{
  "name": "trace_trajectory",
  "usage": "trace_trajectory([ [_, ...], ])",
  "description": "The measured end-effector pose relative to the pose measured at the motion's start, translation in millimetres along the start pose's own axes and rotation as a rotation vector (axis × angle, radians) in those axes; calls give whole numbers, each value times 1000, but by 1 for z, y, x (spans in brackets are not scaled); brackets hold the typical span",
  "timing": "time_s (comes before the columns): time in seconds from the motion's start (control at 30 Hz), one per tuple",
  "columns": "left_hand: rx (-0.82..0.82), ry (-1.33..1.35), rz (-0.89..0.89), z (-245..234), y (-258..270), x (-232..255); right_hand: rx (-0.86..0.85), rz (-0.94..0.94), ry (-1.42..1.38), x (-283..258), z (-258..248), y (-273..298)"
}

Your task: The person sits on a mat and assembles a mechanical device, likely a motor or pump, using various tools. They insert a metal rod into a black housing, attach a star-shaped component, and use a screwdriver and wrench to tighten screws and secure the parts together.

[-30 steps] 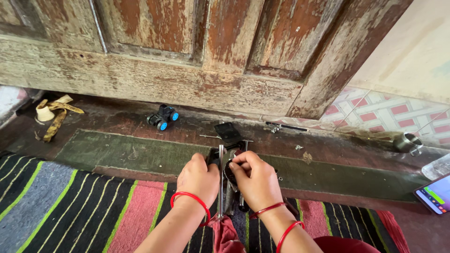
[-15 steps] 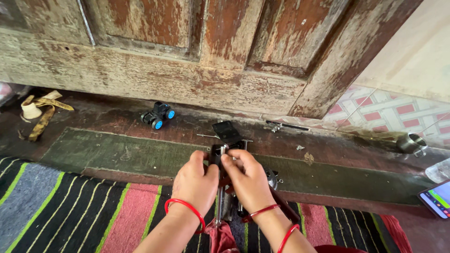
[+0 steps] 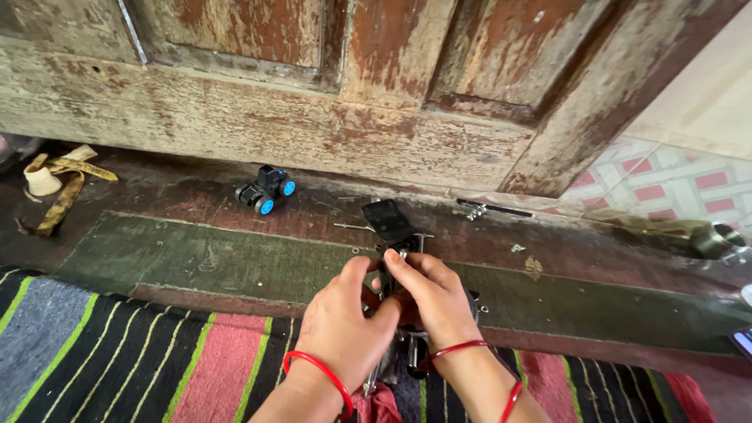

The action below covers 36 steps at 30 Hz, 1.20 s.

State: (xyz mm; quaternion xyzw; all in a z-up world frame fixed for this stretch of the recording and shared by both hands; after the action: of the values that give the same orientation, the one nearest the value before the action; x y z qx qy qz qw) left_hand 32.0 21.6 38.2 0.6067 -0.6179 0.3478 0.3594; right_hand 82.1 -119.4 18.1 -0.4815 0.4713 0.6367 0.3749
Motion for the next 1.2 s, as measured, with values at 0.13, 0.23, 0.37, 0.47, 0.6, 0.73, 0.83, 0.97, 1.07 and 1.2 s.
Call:
trace_trajectory([
  [0.13,-4,-1,-43,-2,-3,1,-44,-11,-37,-2,2,-7],
  [0.23,11,35,-50,-3,-6,0,-31,1,-69,-2,0,-10],
  [0.37,49,119,-29,-1,-11,-4,3,62,-110,-4,-3,-11],
  [0.47,105,105,101,0,-15,-7,-18,81,-109,-9,-2,-12],
  [0.6,-106,697,70,26,-24,-25,-99,79,-78,-13,-1,-12],
  [0.73,-159,709,17,35,-32,-42,-174,95,-158,-9,-4,-14],
  [0.83,-197,744,52,44,-35,-53,-186,57,-269,1,-10,-20],
  [0.97,-207,794,37,48,-40,-64,-112,44,-170,16,-22,-29],
  [1.07,-182,766,23,49,-39,-62,-86,75,-115,22,-26,-32],
  [1.2,-190,661,-87,41,-38,-55,-118,42,-202,18,-17,-32],
])
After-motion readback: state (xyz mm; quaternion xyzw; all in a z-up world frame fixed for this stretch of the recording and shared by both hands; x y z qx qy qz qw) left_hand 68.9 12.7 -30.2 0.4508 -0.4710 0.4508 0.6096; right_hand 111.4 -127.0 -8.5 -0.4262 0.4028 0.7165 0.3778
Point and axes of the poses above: each hand's wrist, its own y-axis away from the middle knuckle, its own z-axis out of the palm, x = y × z, the point moved 5 cm from there along -y, towards the middle knuckle, and after that the axes turned 14 degrees about -x, right-handed, at the moved point
